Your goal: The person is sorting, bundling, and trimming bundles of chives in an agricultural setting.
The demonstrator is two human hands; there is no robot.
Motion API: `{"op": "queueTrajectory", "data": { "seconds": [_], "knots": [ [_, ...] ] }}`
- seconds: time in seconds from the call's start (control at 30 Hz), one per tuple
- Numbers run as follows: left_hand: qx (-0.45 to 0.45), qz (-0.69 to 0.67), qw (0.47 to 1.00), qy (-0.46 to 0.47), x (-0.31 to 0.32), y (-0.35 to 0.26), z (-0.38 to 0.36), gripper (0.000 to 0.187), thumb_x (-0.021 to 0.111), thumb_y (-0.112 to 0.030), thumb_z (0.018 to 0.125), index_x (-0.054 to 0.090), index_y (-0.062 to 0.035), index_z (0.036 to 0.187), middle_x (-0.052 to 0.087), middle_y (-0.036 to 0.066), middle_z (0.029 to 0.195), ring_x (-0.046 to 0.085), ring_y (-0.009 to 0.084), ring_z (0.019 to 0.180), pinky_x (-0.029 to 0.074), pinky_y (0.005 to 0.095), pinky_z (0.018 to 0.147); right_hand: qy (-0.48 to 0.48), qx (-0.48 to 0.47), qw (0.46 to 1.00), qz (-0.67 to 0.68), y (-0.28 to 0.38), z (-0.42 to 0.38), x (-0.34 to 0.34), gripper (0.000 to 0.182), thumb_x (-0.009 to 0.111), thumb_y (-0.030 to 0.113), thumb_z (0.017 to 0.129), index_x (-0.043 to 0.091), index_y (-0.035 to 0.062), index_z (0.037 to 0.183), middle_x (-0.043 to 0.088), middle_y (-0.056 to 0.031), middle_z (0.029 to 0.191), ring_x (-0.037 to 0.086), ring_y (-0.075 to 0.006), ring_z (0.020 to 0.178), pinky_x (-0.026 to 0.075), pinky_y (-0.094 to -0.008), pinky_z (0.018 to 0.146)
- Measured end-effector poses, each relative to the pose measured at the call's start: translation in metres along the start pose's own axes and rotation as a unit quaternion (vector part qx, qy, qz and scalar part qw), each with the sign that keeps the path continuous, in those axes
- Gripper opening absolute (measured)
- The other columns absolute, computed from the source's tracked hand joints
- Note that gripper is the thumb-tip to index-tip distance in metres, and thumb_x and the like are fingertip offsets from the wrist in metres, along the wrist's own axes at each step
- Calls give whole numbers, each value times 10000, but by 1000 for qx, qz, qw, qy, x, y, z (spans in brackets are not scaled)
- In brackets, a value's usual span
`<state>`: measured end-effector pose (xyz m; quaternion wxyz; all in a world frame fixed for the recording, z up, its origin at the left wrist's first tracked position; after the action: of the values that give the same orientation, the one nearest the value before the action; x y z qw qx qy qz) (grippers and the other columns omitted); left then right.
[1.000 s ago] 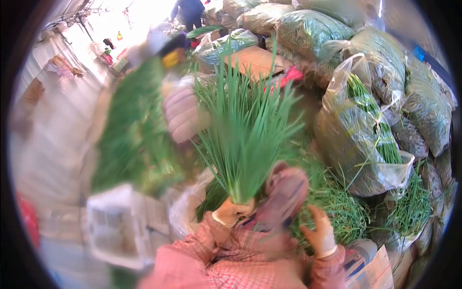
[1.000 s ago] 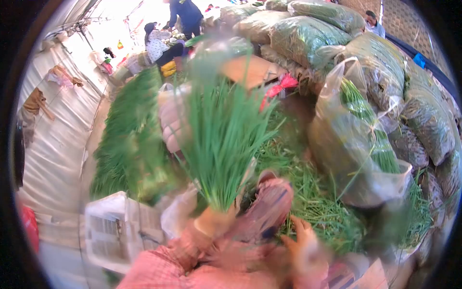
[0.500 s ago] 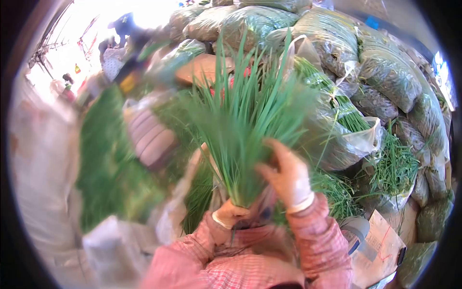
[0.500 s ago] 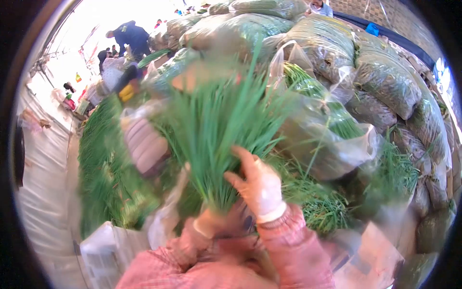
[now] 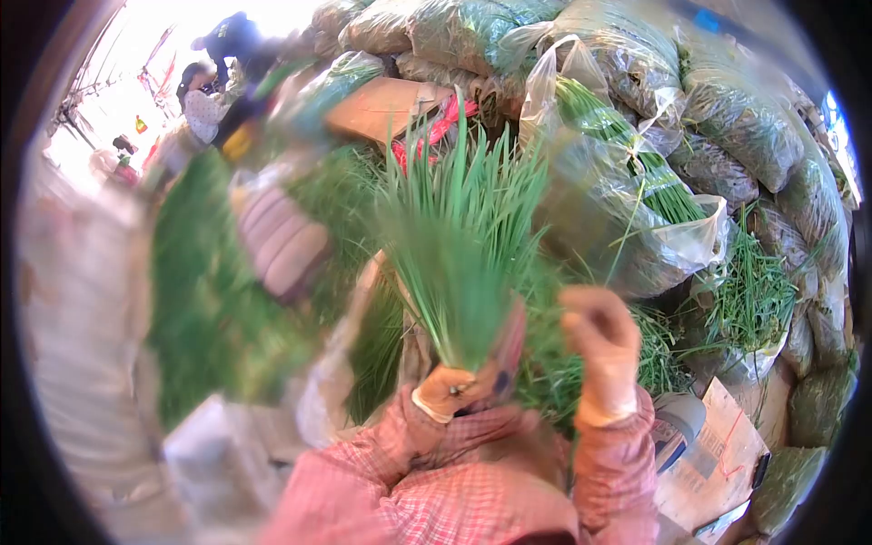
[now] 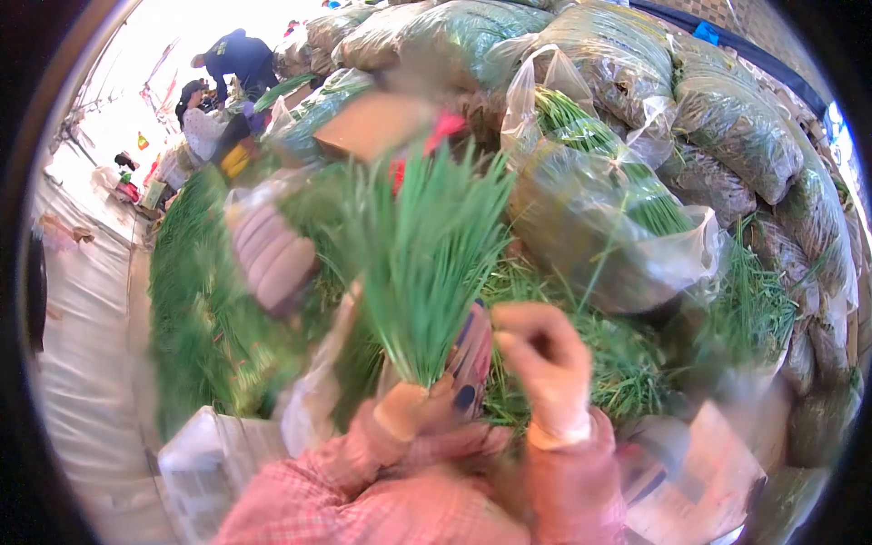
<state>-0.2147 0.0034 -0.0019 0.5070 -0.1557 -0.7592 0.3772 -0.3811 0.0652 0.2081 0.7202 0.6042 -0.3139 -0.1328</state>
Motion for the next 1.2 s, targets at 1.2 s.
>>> {"op": "queueTrajectory", "data": {
  "seconds": [1.2],
  "knots": [
    [35,104,991,-70,-18,-6,-18,641,623,92,660,409,-52,1247,569,52,935,554,102,706,418,218,526,232,-424,602,-635,-33,-49,100,447,654,327,613,542,196,1025,464,-24,881,482,-206,903,284,-519,983]
  ]
}}
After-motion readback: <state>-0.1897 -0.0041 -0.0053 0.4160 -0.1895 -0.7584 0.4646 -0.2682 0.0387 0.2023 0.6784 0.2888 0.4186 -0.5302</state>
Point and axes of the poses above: each hand's wrist, its own z-axis towards the middle knuckle, its own x-axis out of the palm, y = z × x, the point moved 8 cm from there along z, towards the middle knuckle
